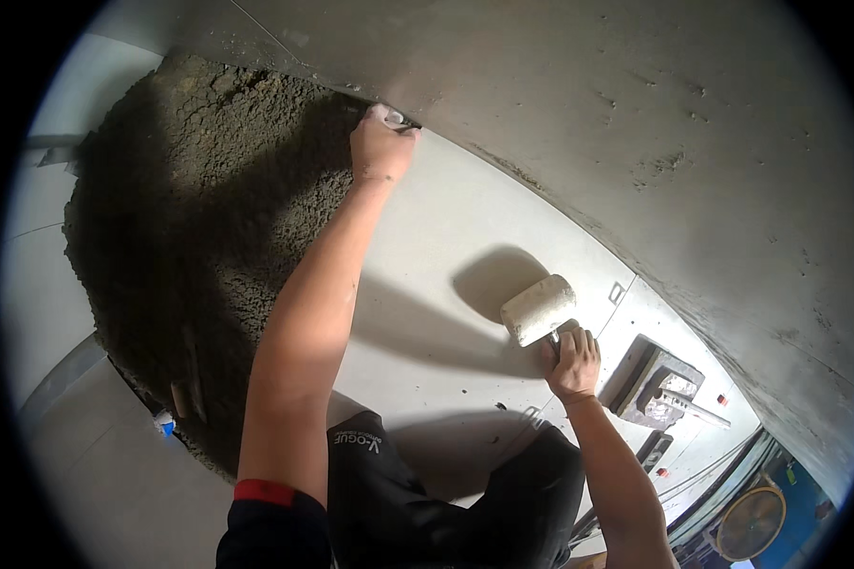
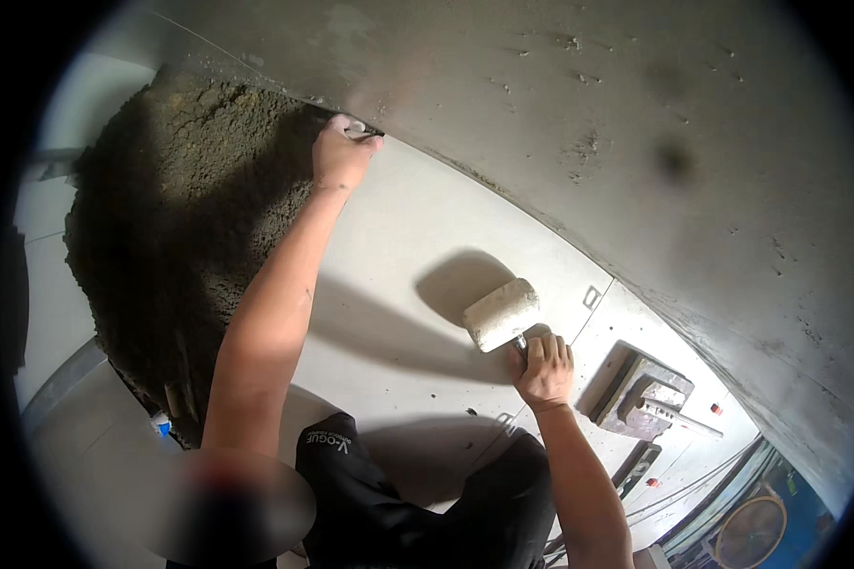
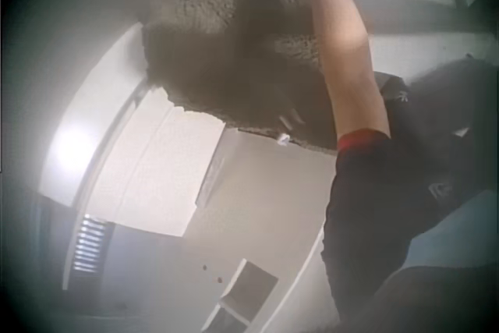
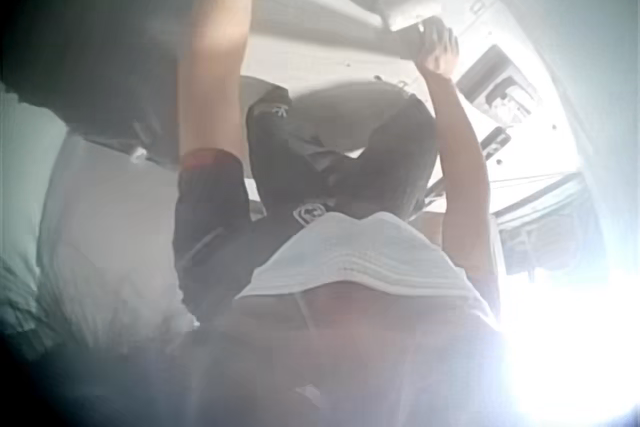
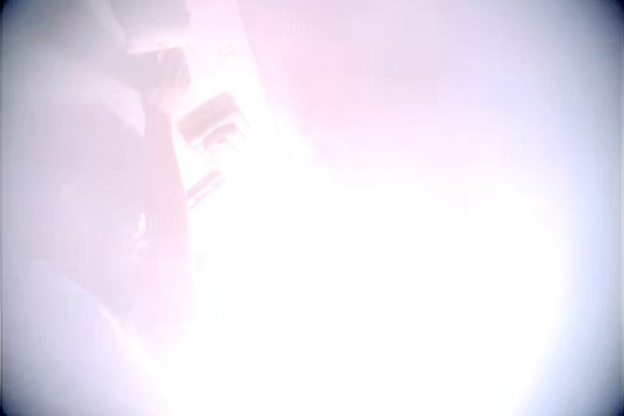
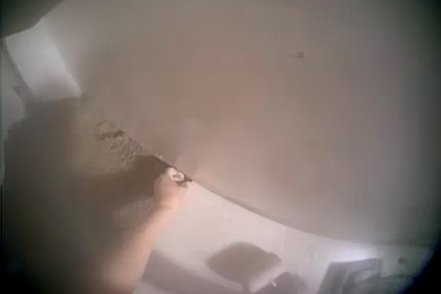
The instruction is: The person spreads cement on a large white tile using a notched trowel, then places the tile onto a prepared floor area. They press the tile into place and use a rubber mallet to tap it flat, ensuring it is level with adjacent tiles.
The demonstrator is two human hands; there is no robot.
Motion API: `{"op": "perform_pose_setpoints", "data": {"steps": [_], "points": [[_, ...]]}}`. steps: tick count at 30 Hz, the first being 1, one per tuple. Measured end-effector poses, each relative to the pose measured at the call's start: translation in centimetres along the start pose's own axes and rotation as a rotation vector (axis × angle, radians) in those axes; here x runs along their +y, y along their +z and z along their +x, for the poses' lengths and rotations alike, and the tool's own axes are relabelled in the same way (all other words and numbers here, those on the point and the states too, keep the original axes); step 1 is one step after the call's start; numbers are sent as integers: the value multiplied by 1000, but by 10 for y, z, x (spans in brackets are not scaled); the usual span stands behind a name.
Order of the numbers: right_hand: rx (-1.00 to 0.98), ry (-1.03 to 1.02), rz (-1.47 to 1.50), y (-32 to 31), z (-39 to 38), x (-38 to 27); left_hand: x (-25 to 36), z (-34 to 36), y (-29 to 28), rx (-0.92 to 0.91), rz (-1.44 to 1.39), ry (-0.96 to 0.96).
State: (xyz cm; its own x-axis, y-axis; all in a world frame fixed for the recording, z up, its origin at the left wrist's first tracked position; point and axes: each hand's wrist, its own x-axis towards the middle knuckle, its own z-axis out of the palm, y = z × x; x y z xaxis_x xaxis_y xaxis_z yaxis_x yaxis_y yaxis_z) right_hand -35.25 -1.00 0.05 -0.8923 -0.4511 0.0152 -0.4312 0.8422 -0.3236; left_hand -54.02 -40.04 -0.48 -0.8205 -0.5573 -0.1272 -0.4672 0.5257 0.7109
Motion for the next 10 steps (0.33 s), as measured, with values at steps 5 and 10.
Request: {"op": "perform_pose_setpoints", "data": {"steps": [5, 10], "points": [[-12, 0, 16, -1, 0, -1, -9, 5, 5, 27, -78, 19], [-13, 9, 13, -2, 0, -3, -11, 12, 9, -6, -94, -44]]}}
